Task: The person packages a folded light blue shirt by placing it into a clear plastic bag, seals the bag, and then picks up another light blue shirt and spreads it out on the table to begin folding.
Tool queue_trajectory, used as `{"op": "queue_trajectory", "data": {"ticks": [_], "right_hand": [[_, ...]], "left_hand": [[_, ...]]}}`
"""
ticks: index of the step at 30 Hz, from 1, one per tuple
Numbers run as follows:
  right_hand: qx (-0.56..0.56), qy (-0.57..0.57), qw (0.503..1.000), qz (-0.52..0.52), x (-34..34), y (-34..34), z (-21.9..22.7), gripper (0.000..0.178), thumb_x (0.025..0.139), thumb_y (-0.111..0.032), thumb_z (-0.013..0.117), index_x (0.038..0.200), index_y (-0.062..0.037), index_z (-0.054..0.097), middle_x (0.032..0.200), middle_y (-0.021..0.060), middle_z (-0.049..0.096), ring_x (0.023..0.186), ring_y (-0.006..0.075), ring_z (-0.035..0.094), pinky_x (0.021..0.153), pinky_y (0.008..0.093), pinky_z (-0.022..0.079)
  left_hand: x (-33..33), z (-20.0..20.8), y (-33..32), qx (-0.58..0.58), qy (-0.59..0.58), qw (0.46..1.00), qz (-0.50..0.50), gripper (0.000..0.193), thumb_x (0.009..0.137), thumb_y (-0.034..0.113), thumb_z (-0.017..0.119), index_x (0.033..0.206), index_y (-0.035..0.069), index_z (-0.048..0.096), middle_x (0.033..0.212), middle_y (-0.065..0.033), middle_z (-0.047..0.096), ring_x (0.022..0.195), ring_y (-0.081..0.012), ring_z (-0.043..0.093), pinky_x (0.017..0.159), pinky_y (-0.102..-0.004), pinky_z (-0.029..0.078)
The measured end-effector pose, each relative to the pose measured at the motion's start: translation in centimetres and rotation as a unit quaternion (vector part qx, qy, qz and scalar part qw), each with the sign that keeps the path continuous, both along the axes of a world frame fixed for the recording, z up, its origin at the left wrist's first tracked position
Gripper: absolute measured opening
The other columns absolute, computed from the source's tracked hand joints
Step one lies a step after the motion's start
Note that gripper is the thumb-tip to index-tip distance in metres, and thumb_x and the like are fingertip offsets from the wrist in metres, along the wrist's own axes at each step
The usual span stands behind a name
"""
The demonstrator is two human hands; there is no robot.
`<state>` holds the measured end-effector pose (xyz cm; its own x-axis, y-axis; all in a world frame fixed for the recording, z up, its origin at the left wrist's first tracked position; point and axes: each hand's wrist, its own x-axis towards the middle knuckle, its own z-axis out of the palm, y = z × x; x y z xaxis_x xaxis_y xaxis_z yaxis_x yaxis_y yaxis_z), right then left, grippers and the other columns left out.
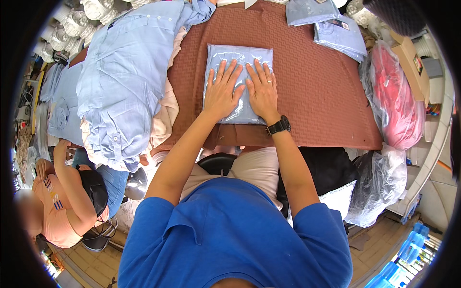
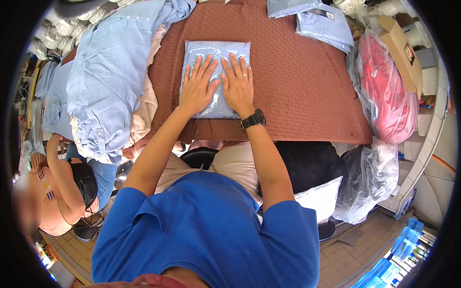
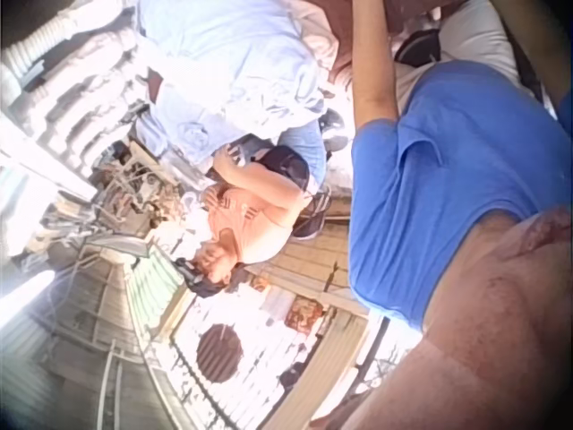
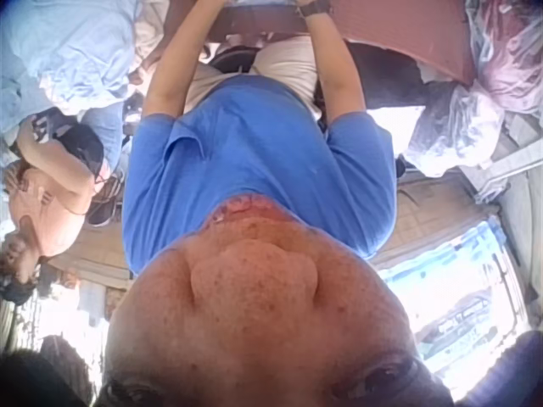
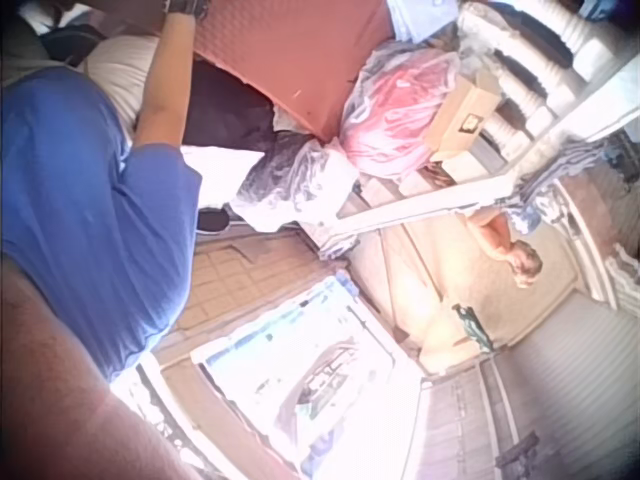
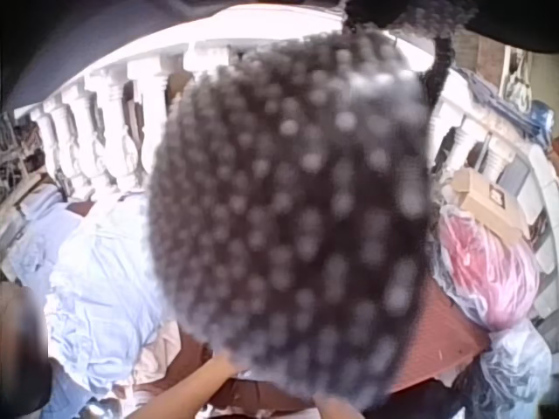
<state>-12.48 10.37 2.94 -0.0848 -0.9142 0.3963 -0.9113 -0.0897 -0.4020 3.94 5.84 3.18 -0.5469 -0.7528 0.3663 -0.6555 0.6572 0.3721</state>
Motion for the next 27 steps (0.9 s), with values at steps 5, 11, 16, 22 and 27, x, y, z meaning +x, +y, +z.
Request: {"op": "queue_trajectory", "data": {"ticks": [5,11,16,22,27], "right_hand": [[-0.004,0.005,1.000,-0.001,-0.03,-0.09,-0.21,0.045,0.106,-0.034,0.040,0.148,-0.0179,0.050,0.161,0.0090,0.035,0.149,0.0372,0.029,0.119,0.0567,0.024],[-0.003,0.006,1.000,-0.003,0.00,-0.12,-0.32,0.045,0.106,-0.035,0.040,0.147,-0.0180,0.050,0.161,0.0088,0.035,0.149,0.0367,0.029,0.119,0.0564,0.024],[-0.001,0.016,1.000,-0.006,-0.07,-0.17,-0.58,0.046,0.106,-0.035,0.040,0.148,-0.0181,0.050,0.161,0.0085,0.035,0.149,0.0363,0.029,0.120,0.0562,0.023],[0.003,0.012,1.000,-0.004,0.00,-0.14,-0.42,0.046,0.107,-0.035,0.039,0.148,-0.0184,0.050,0.161,0.0085,0.035,0.149,0.0360,0.029,0.120,0.0558,0.023],[0.000,0.018,1.000,-0.005,0.01,-0.15,-0.54,0.046,0.107,-0.034,0.040,0.148,-0.0185,0.049,0.161,0.0086,0.036,0.149,0.0358,0.029,0.120,0.0559,0.023]], "left_hand": [[-0.07,-0.15,-0.10,-0.001,-0.001,1.000,0.003,0.059,0.103,0.039,0.045,0.156,0.015,0.036,0.165,-0.0068,0.029,0.153,-0.0325,0.021,0.122,-0.0564,0.013],[-0.06,-0.24,-0.14,-0.001,-0.002,1.000,0.003,0.059,0.103,0.039,0.045,0.156,0.015,0.036,0.164,-0.0072,0.030,0.153,-0.0324,0.021,0.122,-0.0566,0.013],[-0.10,-0.34,-0.18,-0.001,-0.005,1.000,0.005,0.059,0.102,0.039,0.045,0.155,0.015,0.037,0.164,-0.0074,0.030,0.153,-0.0322,0.021,0.122,-0.0571,0.014],[-0.08,-0.42,-0.15,-0.002,0.001,1.000,0.004,0.058,0.102,0.039,0.046,0.155,0.015,0.037,0.164,-0.0075,0.031,0.153,-0.0322,0.022,0.121,-0.0572,0.015],[-0.06,-0.53,-0.19,-0.007,0.002,1.000,0.006,0.058,0.102,0.039,0.047,0.154,0.015,0.039,0.163,-0.0077,0.032,0.153,-0.0324,0.022,0.121,-0.0573,0.015]]}}
